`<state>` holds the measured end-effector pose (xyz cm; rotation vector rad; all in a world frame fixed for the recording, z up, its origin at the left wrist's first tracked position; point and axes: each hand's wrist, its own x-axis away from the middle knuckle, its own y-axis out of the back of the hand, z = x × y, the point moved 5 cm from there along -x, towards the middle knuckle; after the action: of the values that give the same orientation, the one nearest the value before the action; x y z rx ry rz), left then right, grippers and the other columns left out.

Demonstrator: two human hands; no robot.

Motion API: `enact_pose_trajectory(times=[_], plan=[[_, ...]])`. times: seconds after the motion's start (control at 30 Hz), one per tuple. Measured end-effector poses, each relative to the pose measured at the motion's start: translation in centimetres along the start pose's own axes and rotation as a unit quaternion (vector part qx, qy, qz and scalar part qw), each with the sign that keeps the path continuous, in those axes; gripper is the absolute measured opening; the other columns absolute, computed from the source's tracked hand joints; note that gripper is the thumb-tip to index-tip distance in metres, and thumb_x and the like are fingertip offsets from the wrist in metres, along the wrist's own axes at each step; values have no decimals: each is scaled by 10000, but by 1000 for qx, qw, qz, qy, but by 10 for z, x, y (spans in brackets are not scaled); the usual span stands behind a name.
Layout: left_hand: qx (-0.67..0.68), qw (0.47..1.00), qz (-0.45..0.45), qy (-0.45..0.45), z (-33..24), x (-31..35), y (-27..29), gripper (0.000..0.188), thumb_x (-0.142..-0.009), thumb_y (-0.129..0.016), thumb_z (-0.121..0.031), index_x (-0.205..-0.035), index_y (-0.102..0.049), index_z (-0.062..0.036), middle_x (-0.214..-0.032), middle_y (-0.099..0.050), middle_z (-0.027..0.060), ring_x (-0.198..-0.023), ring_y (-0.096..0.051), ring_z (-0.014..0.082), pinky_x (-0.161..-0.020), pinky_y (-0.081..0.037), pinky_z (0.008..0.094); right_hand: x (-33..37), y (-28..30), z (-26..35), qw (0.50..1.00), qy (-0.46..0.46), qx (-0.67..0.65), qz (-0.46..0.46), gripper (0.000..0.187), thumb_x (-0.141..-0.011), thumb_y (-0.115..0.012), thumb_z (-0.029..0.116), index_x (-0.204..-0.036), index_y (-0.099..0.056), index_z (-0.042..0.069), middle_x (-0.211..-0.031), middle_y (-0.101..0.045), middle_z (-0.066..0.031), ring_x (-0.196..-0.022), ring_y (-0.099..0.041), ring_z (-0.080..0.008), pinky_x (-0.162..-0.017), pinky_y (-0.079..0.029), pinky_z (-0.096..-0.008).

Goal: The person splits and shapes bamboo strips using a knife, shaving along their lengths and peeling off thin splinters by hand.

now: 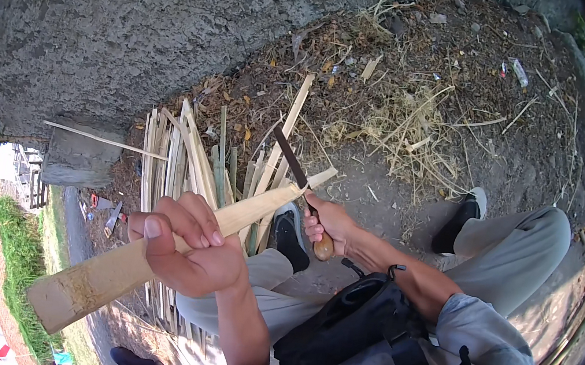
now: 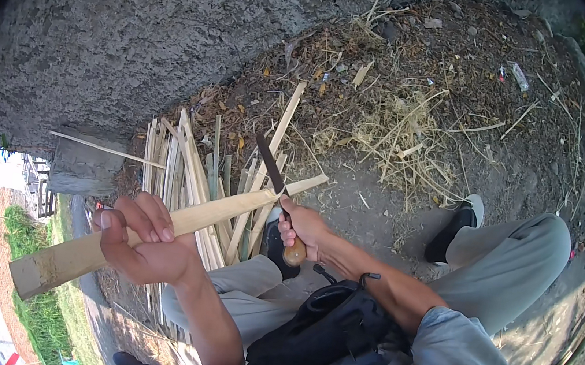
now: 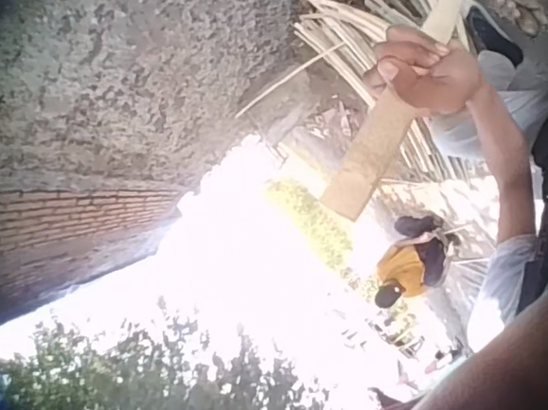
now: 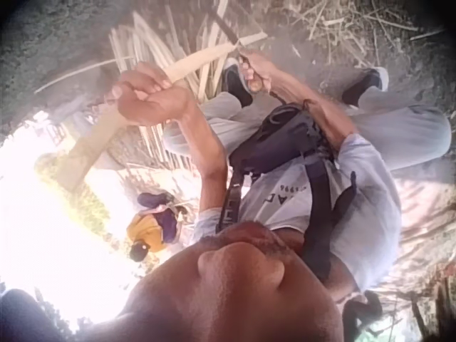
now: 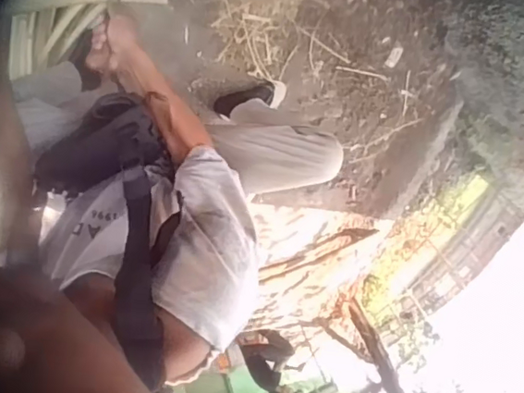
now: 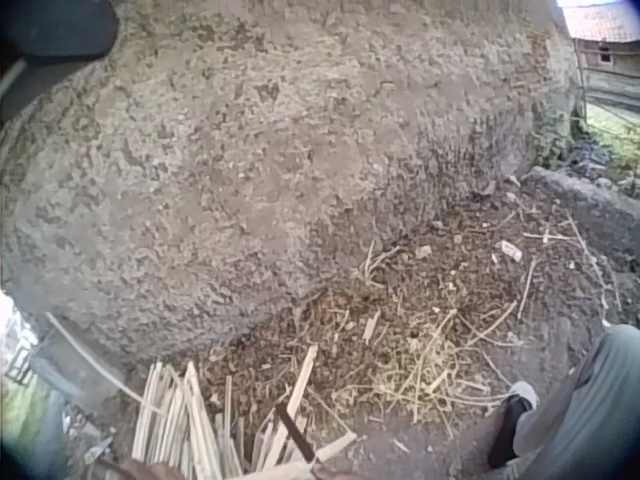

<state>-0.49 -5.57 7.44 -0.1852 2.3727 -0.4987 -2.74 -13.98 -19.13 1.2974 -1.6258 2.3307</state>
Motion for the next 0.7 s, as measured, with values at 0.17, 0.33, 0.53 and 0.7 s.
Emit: enact_pose_trajectory(times=[0.17,0.33,0.53,0.7], plan=[[13,999,-45,8,-2,-2,2,236,-895,-474,-143,-711,-331,-106,-462,-294,14,-326,-254,98,-325,-214,202,-4,10,0,996,13,82,29,384,-988,-470,424,-778,-416,107,-576,-375,53,-423,-328,-47,-360,-302,-216],[2,998,-57,8,-13,-2,21,207,-886,-484,-138,-742,-340,-102,-463,-289,6,-325,-253,97,-318,-202,205,18,-5,-9,990,-15,110,90,383,-992,-455,427,-780,-420,110,-580,-390,44,-421,-338,-60,-374,-332,-229],[-24,998,-55,-7,-5,-6,16,203,-895,-487,-166,-752,-353,-111,-468,-283,3,-325,-258,95,-310,-193,209,1,0,-13,999,8,28,14,383,-990,-469,416,-776,-425,101,-585,-393,34,-442,-354,-58,-382,-331,-229],[-24,998,-65,9,-12,-2,24,266,-897,-493,-204,-687,-339,-146,-485,-269,-14,-348,-234,85,-334,-180,205,-2,9,-12,997,3,60,39,383,-992,-463,417,-780,-425,101,-586,-393,40,-429,-345,-59,-378,-330,-226]])
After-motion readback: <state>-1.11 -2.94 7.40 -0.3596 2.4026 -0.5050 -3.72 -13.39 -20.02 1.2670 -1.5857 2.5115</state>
